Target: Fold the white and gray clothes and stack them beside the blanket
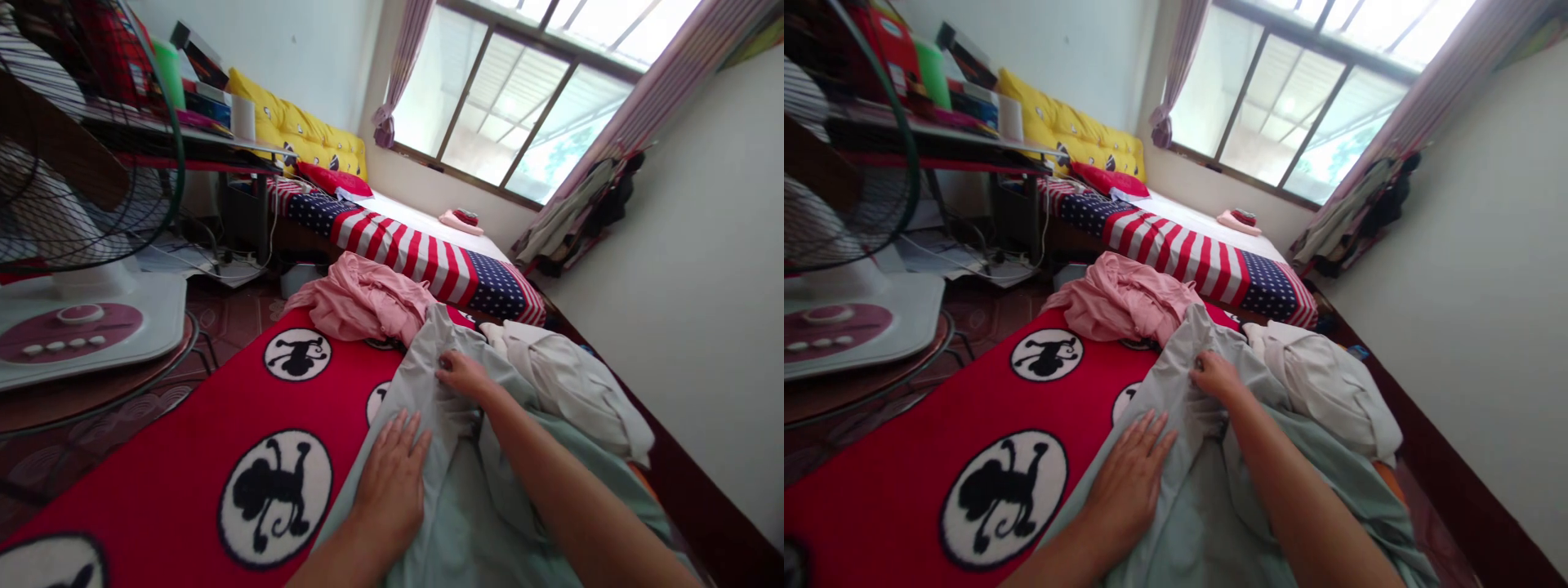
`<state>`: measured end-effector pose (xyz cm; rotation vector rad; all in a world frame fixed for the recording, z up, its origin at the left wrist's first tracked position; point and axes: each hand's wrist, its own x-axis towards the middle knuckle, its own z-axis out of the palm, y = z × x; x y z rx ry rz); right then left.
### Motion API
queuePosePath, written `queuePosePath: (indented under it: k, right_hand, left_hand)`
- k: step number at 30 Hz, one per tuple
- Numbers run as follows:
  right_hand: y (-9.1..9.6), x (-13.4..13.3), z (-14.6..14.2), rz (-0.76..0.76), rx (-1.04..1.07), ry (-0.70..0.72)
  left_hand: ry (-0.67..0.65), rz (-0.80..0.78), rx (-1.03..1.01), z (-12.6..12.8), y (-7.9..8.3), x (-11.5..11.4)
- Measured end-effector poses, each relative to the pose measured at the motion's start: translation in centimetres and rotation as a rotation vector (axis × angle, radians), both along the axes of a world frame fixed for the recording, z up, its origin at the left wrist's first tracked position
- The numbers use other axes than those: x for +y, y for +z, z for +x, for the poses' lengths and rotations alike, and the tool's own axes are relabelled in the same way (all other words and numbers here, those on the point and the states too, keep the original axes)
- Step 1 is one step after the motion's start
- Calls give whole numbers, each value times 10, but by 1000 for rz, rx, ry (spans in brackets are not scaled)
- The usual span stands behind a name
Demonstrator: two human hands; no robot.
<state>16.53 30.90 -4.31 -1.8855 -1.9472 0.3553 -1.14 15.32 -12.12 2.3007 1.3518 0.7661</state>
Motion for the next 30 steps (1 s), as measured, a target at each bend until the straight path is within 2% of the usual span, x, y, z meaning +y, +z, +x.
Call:
queuePosePath:
  k: [3, 5, 7, 9, 11, 14, 17, 19, 22, 25, 27, 30]
  right_hand:
    - [25, -28, 15, 13, 68, 3]
    - [39, -63, 26, 106, 142, -33]
    - [43, -108, 37, 211, 202, -82]
    - [36, -153, 47, 296, 194, -138]
    - [21, -191, 56, 384, 122, -172]
    - [-3, -223, 66, 420, 9, -205]
    - [-16, -228, 71, 298, 57, -274]
    - [-16, -219, 73, 220, 136, -347]
    - [-6, -200, 76, 144, 289, -412]
    - [12, -184, 88, 37, 597, -409]
    - [25, -179, 103, 70, 763, -474]
    - [46, -182, 131, 247, 906, -606]
  left_hand:
    - [1, -3, 6, -1, 3, 1]
    - [-4, 2, 9, -2, 5, 1]
    - [-8, 17, 13, -2, 6, 1]
    - [-9, 38, 21, -3, 7, 1]
    - [-8, 56, 32, -3, 7, 1]
    - [-4, 68, 46, -3, 7, 0]
    - [6, 64, 55, -3, 8, -1]
    - [8, 67, 55, -3, 8, -1]
    - [6, 78, 53, -3, 9, 0]
    - [10, 80, 57, -3, 9, 0]
    - [14, 86, 55, -3, 9, 0]
    - [12, 94, 47, -3, 9, -1]
